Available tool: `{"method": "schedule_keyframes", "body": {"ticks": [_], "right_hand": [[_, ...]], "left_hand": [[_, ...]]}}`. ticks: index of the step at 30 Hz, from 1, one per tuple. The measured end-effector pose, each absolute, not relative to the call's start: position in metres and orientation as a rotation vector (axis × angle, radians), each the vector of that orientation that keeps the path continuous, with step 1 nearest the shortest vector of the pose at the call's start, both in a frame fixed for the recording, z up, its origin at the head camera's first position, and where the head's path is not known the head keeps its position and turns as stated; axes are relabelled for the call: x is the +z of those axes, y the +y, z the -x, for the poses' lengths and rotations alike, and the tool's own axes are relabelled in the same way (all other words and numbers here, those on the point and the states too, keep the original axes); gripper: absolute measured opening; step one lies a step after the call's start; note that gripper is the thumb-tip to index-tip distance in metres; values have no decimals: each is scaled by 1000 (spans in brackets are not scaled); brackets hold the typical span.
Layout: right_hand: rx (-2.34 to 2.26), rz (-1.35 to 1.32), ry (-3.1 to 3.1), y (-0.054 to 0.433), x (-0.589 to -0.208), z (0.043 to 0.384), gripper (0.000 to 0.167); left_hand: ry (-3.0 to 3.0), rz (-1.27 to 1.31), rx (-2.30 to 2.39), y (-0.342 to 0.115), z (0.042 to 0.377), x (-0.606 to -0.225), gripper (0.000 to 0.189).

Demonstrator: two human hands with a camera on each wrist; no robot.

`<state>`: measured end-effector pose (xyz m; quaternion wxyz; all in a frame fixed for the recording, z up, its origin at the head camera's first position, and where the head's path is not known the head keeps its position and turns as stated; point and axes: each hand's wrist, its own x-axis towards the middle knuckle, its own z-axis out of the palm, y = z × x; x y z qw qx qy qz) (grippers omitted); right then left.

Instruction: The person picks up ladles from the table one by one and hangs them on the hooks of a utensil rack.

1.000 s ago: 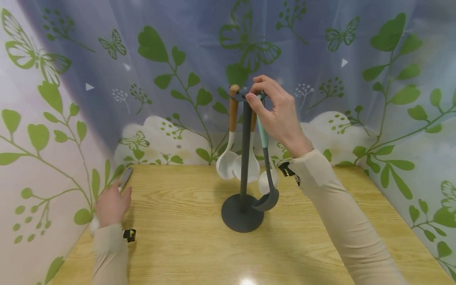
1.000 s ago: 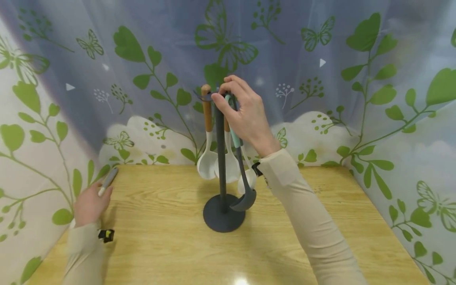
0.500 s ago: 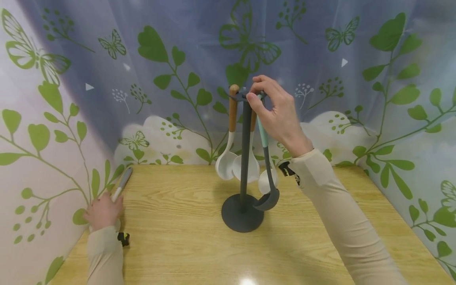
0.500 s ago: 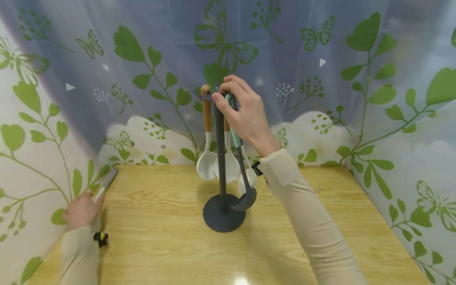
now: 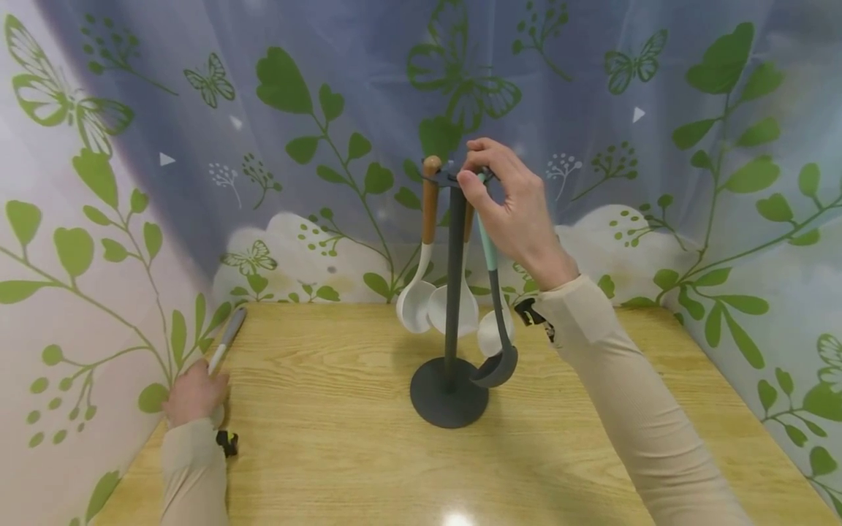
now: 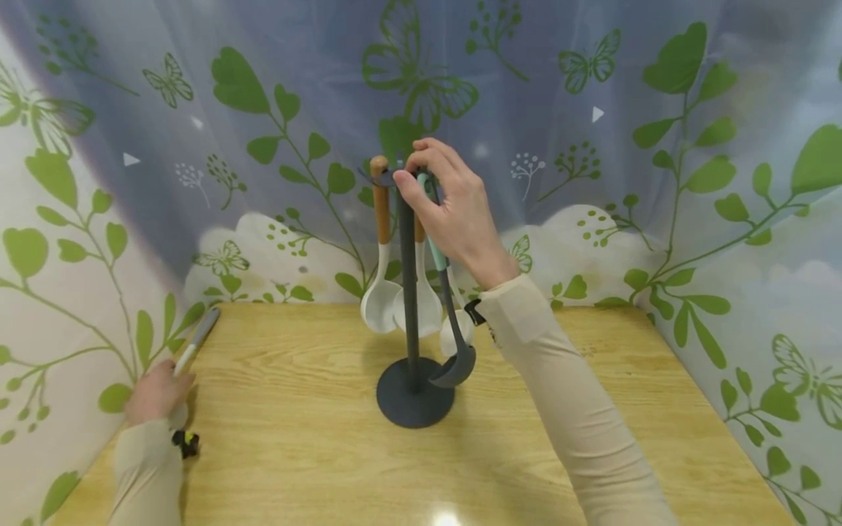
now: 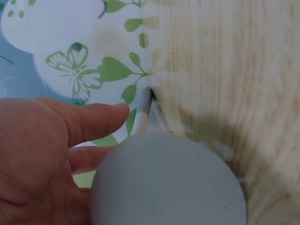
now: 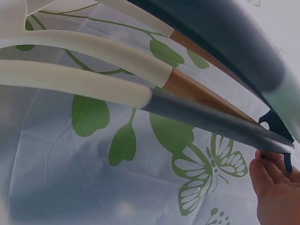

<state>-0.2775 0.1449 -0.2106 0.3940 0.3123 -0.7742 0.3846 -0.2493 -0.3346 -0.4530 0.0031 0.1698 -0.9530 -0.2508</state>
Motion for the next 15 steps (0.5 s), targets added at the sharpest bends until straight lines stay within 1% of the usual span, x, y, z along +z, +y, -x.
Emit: {"method": "schedule_keyframes", "body": {"ticks": [3,10,15], "right_hand": [[967,-803,-1944,144,-210,278,63],[978,-805,-1935,143,-211,277,66],[977,-801,-1932,143,-211,277,67]], "left_hand": [[-2997,-535,-783,-336,250,-454,43],[-2973,-509,-759,-336,249,-457,49],[-2949,-524,-760,-336,251,-459,49]]}}
